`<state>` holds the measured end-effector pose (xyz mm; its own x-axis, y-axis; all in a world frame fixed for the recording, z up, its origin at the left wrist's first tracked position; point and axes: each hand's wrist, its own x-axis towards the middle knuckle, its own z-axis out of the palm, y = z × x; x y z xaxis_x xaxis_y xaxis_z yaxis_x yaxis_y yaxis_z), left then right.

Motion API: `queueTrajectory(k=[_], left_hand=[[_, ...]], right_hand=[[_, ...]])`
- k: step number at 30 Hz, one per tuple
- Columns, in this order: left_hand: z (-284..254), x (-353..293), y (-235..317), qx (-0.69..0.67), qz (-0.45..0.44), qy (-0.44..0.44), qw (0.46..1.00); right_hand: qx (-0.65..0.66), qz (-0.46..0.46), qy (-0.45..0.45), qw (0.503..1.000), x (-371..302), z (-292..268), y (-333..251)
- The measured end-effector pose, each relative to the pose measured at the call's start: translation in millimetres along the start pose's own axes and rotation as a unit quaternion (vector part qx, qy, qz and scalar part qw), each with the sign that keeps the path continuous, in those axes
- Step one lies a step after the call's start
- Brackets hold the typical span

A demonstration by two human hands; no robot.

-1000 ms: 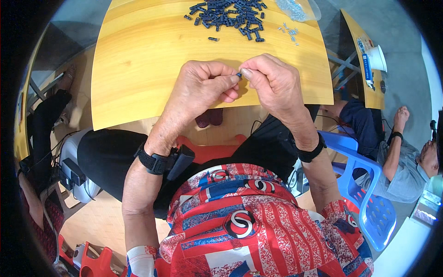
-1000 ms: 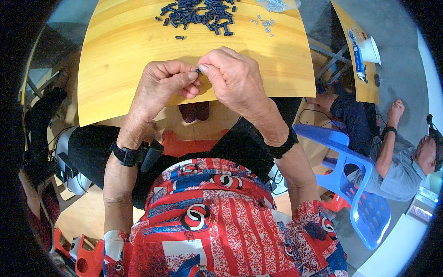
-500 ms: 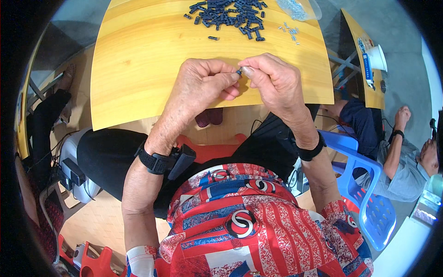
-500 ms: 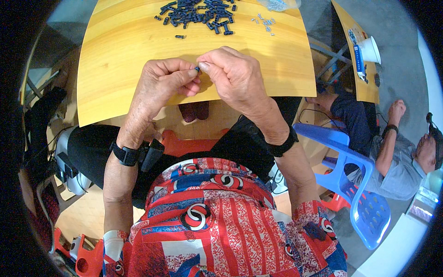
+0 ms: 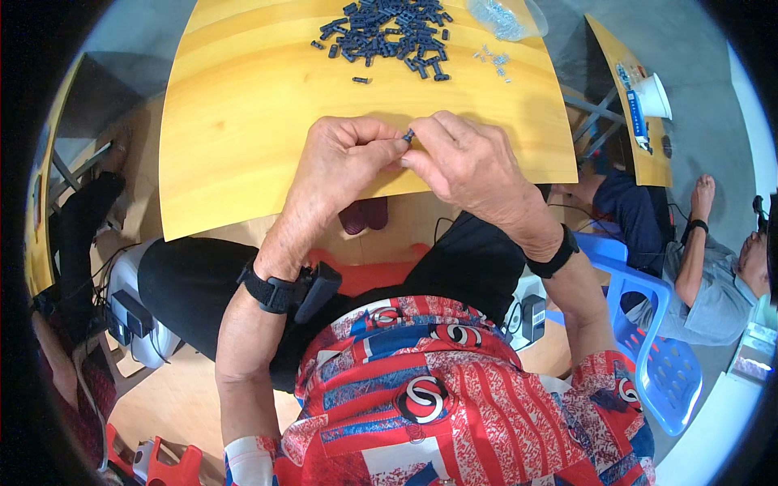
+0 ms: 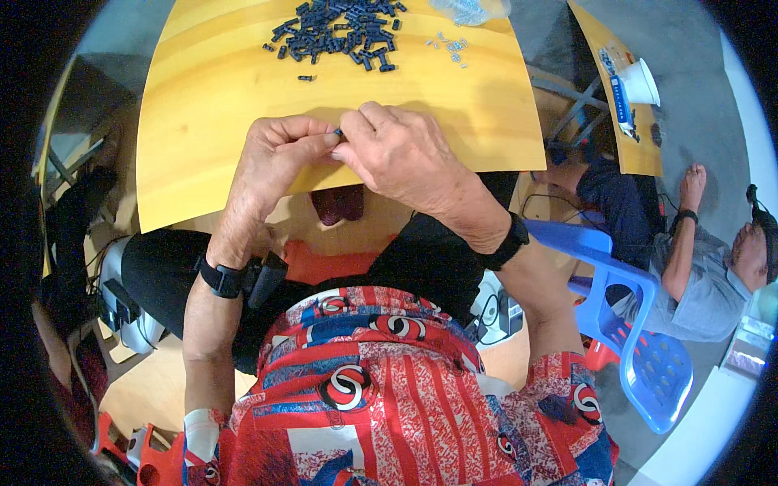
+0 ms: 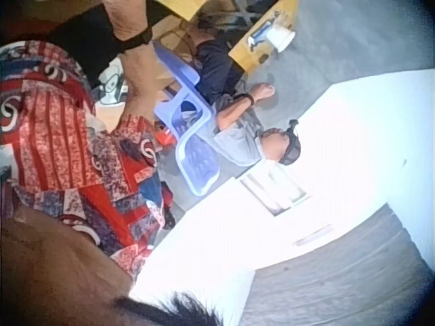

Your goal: Assembling small blue and white plastic components on a table.

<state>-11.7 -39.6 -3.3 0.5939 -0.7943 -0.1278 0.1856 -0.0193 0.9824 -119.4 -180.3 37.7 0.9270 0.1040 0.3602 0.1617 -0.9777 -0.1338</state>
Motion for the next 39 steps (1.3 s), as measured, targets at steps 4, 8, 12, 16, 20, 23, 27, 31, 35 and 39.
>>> queueTrajectory(k=[4,8,12,16,20,23,27,31,35,39], left_hand=[[-2.9,-1.7,-0.3,0.026,-0.022,-0.006,0.999],[-1.0,-2.0,-0.9,0.029,-0.011,-0.003,0.999],[1.6,-3.1,5.0,0.033,-0.009,0.006,0.999],[2.5,-2.3,12.2,0.02,-0.02,-0.014,0.999],[0.2,2.3,11.3,0.039,-0.023,-0.06,0.997],[6.0,0.4,14.4,0.017,-0.048,-0.07,0.996],[11.5,-2.0,11.1,-0.013,-0.038,-0.029,0.999],[9.5,-3.5,10.2,-0.011,-0.029,-0.036,0.999],[11.3,-6.2,6.1,0.023,-0.021,-0.032,0.999],[9.9,-4.4,6.3,0.058,-0.016,-0.051,0.997]], right_hand=[[-0.048,-0.034,-0.036,0.998,3.7,-0.6,-3.7],[-0.076,-0.054,-0.058,0.994,5.4,-3.2,-3.5],[-0.099,-0.066,-0.037,0.992,4.6,1.3,-1.8],[-0.088,-0.081,-0.007,0.993,7.0,0.7,4.2],[-0.092,-0.087,0.009,0.992,8.5,0.4,9.2],[-0.107,-0.099,-0.028,0.989,8.6,-0.7,11.1],[-0.137,-0.137,-0.058,0.979,12.3,-4.1,8.0],[-0.117,-0.129,-0.077,0.982,8.5,-4.4,3.8],[-0.105,-0.115,-0.081,0.984,1.8,-3.2,0.8],[-0.117,-0.114,-0.102,0.981,0.9,-6.0,-5.7]])
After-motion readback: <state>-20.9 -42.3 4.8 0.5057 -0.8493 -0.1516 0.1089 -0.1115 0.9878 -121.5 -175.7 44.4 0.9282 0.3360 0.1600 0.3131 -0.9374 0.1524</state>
